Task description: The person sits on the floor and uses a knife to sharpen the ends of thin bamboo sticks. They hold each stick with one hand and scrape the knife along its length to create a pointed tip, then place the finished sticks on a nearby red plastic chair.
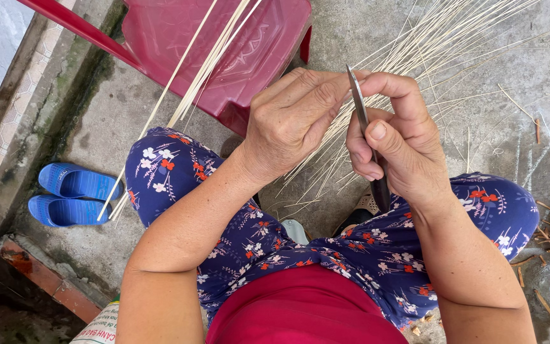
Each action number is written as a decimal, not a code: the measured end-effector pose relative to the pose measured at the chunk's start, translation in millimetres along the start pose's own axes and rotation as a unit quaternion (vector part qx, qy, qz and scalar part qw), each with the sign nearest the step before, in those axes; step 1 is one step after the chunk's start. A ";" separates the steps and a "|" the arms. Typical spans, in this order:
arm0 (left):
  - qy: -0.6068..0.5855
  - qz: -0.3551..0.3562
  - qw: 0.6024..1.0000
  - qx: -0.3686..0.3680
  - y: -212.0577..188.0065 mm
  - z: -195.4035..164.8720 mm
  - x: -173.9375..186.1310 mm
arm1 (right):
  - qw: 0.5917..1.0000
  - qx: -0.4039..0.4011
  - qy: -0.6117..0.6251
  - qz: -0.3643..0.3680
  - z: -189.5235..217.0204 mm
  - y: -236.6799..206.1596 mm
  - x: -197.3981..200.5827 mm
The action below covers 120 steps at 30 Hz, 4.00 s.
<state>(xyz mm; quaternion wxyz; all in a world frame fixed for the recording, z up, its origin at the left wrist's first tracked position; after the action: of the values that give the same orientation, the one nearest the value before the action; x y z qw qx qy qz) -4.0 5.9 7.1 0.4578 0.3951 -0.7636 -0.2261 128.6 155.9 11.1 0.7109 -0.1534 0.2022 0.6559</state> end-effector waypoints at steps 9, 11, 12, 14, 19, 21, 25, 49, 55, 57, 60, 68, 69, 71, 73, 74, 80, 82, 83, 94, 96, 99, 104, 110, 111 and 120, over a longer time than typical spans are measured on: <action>0.021 -0.017 1.000 -0.009 -0.9 -2.1 -4.8 | 1.000 -0.007 -0.001 -0.005 1.6 -1.4 0.4; 0.029 -0.028 0.999 -0.010 -0.7 -3.6 -6.6 | 1.000 -0.006 -0.004 -0.016 1.6 -2.3 -0.4; 0.032 -0.032 0.999 -0.011 -0.3 -4.4 -7.3 | 1.000 -0.005 -0.006 -0.022 1.7 -2.7 -0.8; 0.038 -0.040 0.998 -0.012 0.5 -5.7 -7.7 | 1.000 -0.004 -0.004 -0.030 1.4 -2.3 -2.4; 0.053 -0.043 0.998 -0.012 2.0 -8.2 -9.0 | 0.999 0.010 -0.011 -0.040 0.7 -3.0 -4.8; 0.056 -0.043 0.997 -0.015 2.4 -9.7 -10.0 | 0.999 0.010 -0.008 -0.045 1.2 -2.8 -3.7; 0.042 -0.042 0.998 -0.018 4.2 -11.8 -10.6 | 0.999 0.007 0.025 -0.034 2.4 -1.9 -1.3; -0.001 0.011 0.998 0.062 7.4 -2.8 -17.5 | 0.999 -0.019 -0.001 -0.031 3.1 10.1 8.5; -0.157 0.012 0.973 0.172 0.4 -7.3 6.5 | 0.970 0.069 -0.228 -0.054 -11.7 3.5 23.4; -0.101 0.011 0.987 0.127 -6.0 -6.6 4.0 | 0.948 0.089 -0.300 -0.060 -19.9 0.4 25.4; -0.003 0.008 0.998 0.064 -17.7 -7.2 -5.6 | 0.925 0.119 -0.359 -0.045 -32.1 -1.6 24.3; 0.040 -0.006 0.997 0.070 -38.1 -20.5 6.9 | 0.930 0.100 -0.328 -0.134 -45.4 -2.4 32.8; 0.040 -0.008 0.996 0.076 -41.8 -22.7 10.0 | 0.926 0.093 -0.329 -0.160 -44.3 -0.5 40.3; 0.037 -0.010 0.995 0.089 -55.6 -30.3 18.4 | 0.939 0.080 -0.269 -0.200 -41.0 0.2 57.6; 0.026 0.001 0.993 0.112 -72.5 -35.1 30.8 | 0.936 0.084 -0.258 -0.224 -37.1 1.5 74.2; 0.025 -0.002 0.992 0.127 -81.5 -36.9 39.1 | 0.929 0.092 -0.275 -0.228 -36.4 2.6 80.1; 0.023 0.058 0.954 0.294 -120.0 -58.6 107.4 | 0.917 0.080 -0.281 -0.270 -23.7 8.9 95.1; -0.049 0.201 0.911 0.356 -116.3 -56.4 130.4 | 0.924 0.082 -0.282 -0.244 -21.8 10.9 90.1; -0.087 0.247 0.908 0.326 -112.2 -53.4 138.9 | 0.933 0.088 -0.272 -0.217 -22.6 10.0 84.9; -0.140 0.291 0.903 0.283 -32.0 -16.4 35.5 | 0.944 0.068 -0.301 -0.115 -40.8 -5.3 33.9; -0.168 0.304 0.872 0.345 -28.5 -25.8 9.5 | 0.937 0.071 -0.323 -0.113 -38.2 -7.6 32.5; -0.165 0.305 0.862 0.370 -25.0 -34.5 2.7 | 0.930 0.077 -0.339 -0.116 -30.8 -7.6 37.1; -0.108 0.310 0.868 0.373 -40.7 -53.2 23.7 | 0.936 0.079 -0.316 -0.136 -27.7 -8.0 49.4; -0.073 0.336 0.849 0.400 -87.7 -77.9 49.4 | 0.922 0.090 -0.321 -0.198 -26.1 -4.9 85.5; -0.072 0.351 0.834 0.419 -97.7 -82.9 54.6 | 0.910 0.096 -0.334 -0.228 -21.0 -2.6 95.7; -0.152 0.496 0.728 0.448 -147.3 -72.2 93.9 | 0.916 0.142 -0.294 -0.233 -12.4 -8.5 107.4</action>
<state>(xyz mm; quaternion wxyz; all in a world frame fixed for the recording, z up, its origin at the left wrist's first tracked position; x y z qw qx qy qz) 92.6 -155.3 -13.6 0.1522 0.0798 -0.9229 0.3447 142.1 242.7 -52.6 0.8852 0.1062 0.0333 0.4518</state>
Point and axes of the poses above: each hand's wrist, its own y-axis towards the middle knuckle, its own x-axis out of the back of the hand, z = x × y, the point moved 1 cm from there along y, towards the middle knuckle, and after that the axes turned 7 degrees about y, right-handed, at the moved point
